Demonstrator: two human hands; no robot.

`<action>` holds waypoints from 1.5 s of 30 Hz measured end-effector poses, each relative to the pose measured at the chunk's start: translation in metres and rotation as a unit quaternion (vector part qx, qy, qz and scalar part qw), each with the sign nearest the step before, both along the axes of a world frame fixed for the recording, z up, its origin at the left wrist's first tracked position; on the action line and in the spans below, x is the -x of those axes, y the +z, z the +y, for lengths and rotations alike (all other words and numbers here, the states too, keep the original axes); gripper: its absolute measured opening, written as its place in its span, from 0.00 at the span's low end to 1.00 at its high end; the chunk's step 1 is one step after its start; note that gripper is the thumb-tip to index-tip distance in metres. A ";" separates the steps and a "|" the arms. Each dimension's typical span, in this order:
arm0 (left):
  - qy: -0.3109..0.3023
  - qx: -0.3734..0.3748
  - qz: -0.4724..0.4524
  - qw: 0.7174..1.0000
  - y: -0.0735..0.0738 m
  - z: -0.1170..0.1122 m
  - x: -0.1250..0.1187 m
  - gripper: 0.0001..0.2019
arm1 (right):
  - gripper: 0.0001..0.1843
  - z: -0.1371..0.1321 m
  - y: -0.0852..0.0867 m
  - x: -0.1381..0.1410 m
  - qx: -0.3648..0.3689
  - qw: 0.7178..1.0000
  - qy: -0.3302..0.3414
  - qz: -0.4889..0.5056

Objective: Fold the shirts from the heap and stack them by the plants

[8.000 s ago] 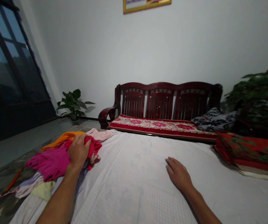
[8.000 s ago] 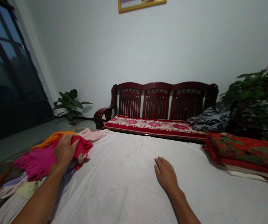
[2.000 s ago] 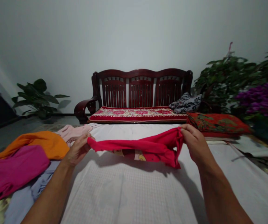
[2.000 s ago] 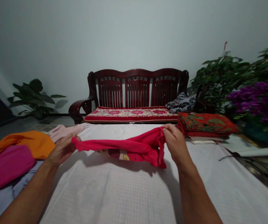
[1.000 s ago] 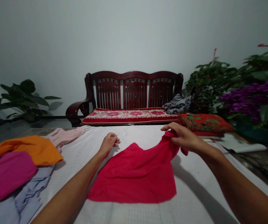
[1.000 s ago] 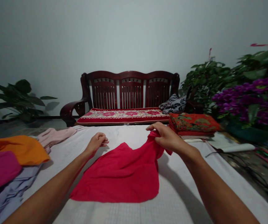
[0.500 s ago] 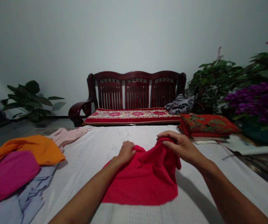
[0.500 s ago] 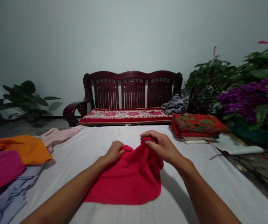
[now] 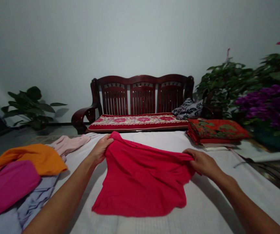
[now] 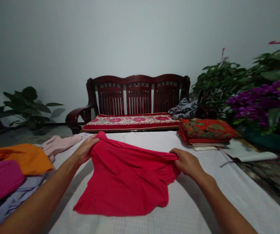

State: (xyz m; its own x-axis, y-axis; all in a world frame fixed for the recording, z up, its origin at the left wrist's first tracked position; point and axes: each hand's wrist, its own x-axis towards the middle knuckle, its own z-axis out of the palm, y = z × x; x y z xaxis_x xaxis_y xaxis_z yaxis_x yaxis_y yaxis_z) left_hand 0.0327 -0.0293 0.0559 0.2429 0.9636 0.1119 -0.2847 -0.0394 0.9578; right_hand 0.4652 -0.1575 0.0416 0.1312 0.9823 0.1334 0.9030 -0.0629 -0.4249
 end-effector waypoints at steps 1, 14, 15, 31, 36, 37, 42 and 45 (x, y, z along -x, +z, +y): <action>0.004 0.001 -0.005 1.000 0.003 0.000 0.008 0.25 | 0.16 0.002 -0.002 -0.003 0.003 1.000 -0.008 0.004; 0.192 -0.024 0.002 0.981 0.050 0.058 0.036 0.17 | 0.05 0.084 0.047 0.010 -0.074 0.903 -0.102 0.411; 0.205 -0.041 -0.009 0.978 0.060 0.065 0.036 0.16 | 0.06 0.090 0.061 0.014 -0.109 0.886 -0.104 0.438; 0.113 -0.077 0.256 0.957 -0.004 -0.011 0.120 0.12 | 0.17 0.009 0.021 0.015 -0.123 0.944 0.033 0.306; 0.013 0.002 0.299 0.954 -0.060 -0.039 0.120 0.08 | 0.21 -0.011 -0.012 0.008 -0.049 0.964 0.077 0.251; 0.001 -0.005 0.303 0.953 -0.061 -0.042 0.121 0.08 | 0.21 -0.013 -0.011 0.009 -0.044 0.964 0.086 0.247; -0.081 -0.046 0.403 0.910 -0.044 -0.052 0.128 0.10 | 0.15 -0.025 -0.005 0.014 0.102 0.945 0.129 0.283; -0.141 -0.058 0.447 0.881 -0.038 -0.061 0.130 0.09 | 0.14 -0.033 -0.008 0.012 0.224 0.912 0.164 0.301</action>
State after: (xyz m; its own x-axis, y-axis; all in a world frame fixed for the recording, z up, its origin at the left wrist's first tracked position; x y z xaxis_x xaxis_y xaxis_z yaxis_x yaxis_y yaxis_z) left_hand -0.0976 -0.0907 0.0178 0.5121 0.8454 -0.1518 0.5680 -0.2007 0.7982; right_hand 0.4528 -0.1909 0.0332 -0.2619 0.9204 -0.2904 0.5165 -0.1205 -0.8478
